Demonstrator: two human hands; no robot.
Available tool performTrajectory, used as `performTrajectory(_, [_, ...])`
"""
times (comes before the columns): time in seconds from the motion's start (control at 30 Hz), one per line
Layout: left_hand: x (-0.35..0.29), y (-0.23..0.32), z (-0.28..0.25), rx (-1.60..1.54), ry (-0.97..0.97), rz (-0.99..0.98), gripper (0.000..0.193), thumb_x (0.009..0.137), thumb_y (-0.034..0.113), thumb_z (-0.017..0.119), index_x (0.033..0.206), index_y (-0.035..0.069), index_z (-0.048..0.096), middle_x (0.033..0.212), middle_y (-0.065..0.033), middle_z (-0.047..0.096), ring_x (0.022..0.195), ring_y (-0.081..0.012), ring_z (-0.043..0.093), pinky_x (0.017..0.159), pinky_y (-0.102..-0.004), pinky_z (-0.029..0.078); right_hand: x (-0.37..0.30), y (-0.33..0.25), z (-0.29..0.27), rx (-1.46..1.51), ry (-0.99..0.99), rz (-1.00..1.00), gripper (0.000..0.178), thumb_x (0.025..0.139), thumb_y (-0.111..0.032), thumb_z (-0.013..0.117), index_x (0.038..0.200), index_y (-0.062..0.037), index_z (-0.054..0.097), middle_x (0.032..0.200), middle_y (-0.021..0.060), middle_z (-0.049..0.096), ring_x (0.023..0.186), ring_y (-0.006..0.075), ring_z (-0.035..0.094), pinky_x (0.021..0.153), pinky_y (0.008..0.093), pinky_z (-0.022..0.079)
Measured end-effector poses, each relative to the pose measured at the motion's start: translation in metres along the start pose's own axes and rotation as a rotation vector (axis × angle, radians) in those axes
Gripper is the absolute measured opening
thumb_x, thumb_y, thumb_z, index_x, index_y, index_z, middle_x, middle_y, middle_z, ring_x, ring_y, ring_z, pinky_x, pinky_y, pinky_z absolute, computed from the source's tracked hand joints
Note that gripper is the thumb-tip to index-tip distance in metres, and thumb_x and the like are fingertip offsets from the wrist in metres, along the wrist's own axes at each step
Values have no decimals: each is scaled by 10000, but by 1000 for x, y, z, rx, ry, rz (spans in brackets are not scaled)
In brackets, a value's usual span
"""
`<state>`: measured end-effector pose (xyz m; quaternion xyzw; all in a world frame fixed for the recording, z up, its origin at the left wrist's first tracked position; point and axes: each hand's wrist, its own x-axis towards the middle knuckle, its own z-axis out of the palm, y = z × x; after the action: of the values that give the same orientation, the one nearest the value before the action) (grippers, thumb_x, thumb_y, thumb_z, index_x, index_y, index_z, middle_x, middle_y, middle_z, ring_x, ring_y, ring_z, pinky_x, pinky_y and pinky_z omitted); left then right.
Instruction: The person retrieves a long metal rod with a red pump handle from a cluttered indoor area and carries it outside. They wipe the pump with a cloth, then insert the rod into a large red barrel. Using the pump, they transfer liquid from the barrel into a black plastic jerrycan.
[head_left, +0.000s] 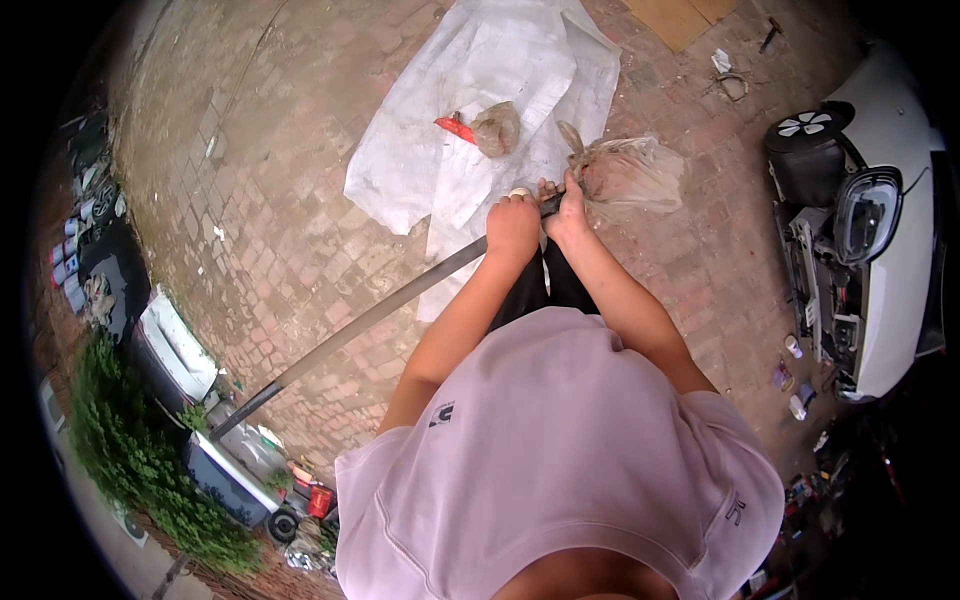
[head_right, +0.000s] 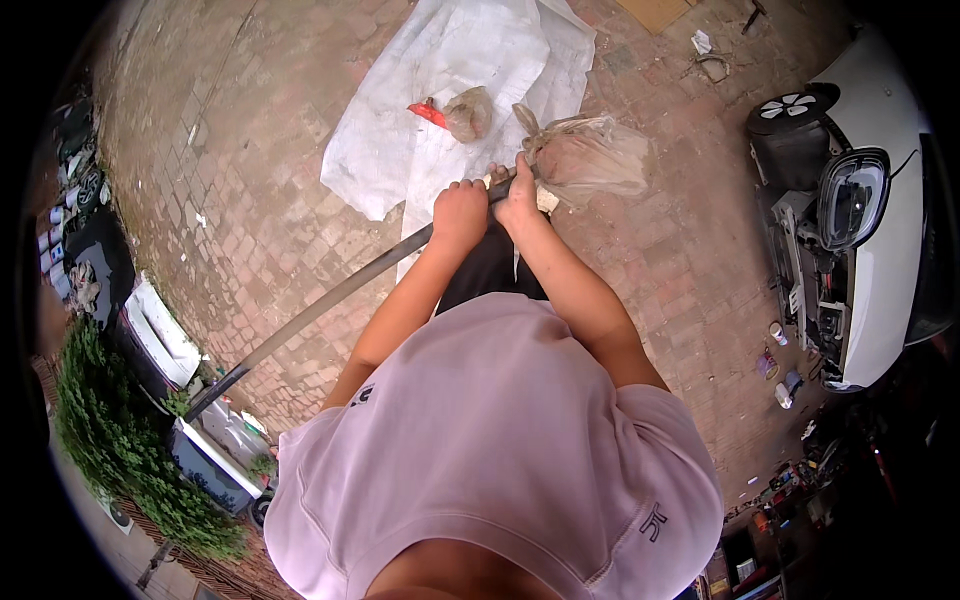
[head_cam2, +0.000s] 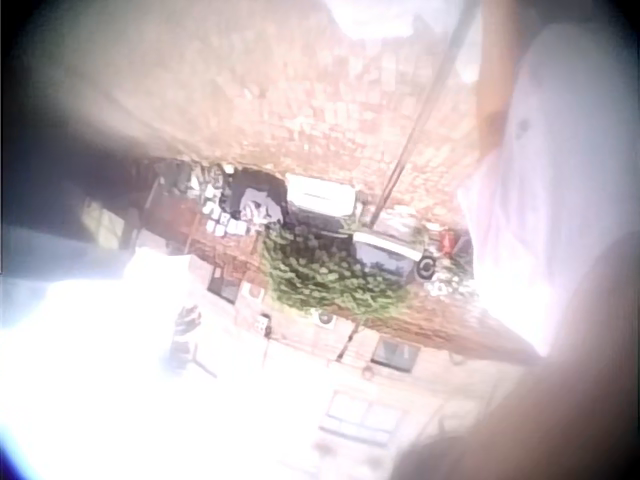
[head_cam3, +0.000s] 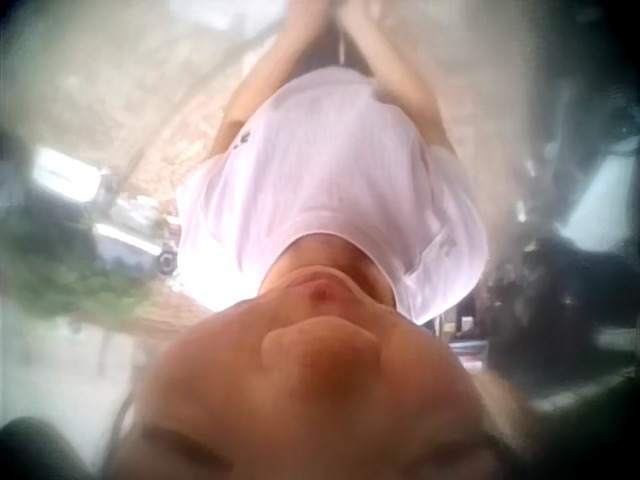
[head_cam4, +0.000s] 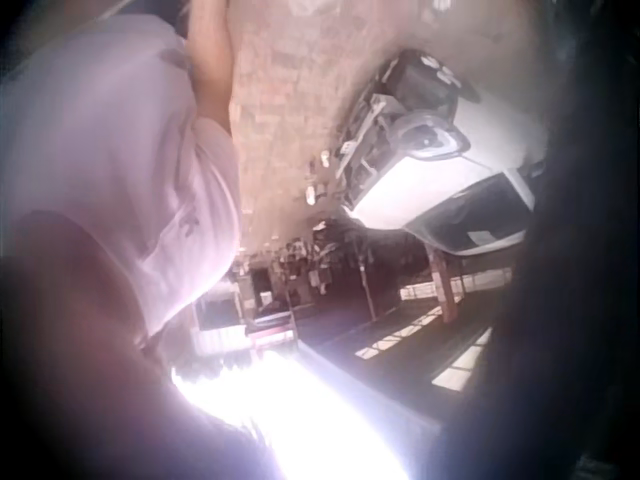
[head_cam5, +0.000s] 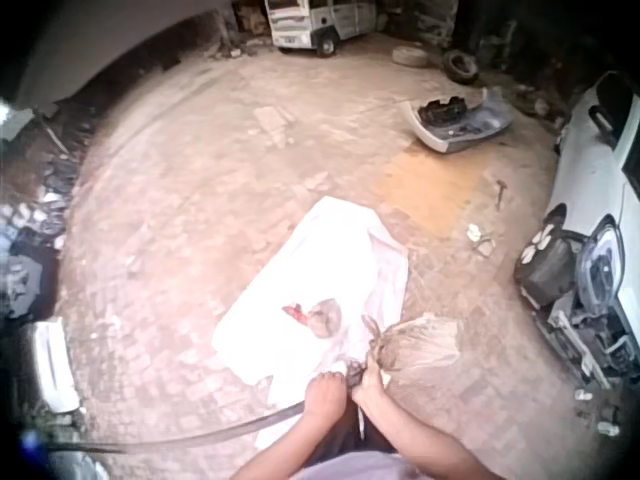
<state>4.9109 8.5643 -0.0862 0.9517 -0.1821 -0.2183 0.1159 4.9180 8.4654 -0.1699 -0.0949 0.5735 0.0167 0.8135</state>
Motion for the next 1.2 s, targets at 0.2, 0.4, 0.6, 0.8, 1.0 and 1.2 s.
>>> performTrajectory(0.2, [-17,-48,-10,-208,-317,-274,159,685,98,568,796,-8,611,716,-195,639,707,-296,649,620,-387,508,-7,69,6,-236,-137,207,373,878,-421,541,705,-132,382,749,83,606,676,202,598,587,341,470])
performTrajectory(0.4, [-48,-79,18,-523,-169,-426,187,696,145,616,804,-5,589,755,-207,626,743,-336,618,670,-424,478,-25,80,1,-885,-349,180,343,858,-428,559,842,-88,511,837,42,612,827,125,558,660,298,423])
performTrajectory(0.6, [-60,-82,12,-254,-120,-621,256,752,257,656,903,58,601,848,-182,640,833,-351,617,717,-443,491,-28,24,-4,-1579,-625,-367,302,766,-299,666,751,-4,606,666,91,614,669,211,599,644,334,456])
performTrajectory(0.8, [-66,-78,13,-158,-81,-639,252,756,282,661,850,60,585,792,-164,642,774,-340,627,665,-438,497,-38,1,66,-1881,-541,-1384,303,702,-243,709,888,-32,596,896,137,596,913,316,517,802,398,413])
performTrajectory(1.0, [-72,-69,15,-67,-43,-557,199,780,251,622,835,68,568,748,-150,640,727,-331,632,624,-436,496,-12,17,78,-2082,-587,-1317,306,689,-287,722,881,-61,649,904,95,599,987,274,483,860,410,365])
performTrajectory(1.2, [-73,-57,15,-81,-45,-528,159,800,223,576,836,69,559,733,-151,635,707,-334,628,601,-445,489,3,32,91,-2195,-482,-1235,250,678,-324,719,798,-107,688,886,75,639,995,260,491,875,399,353])
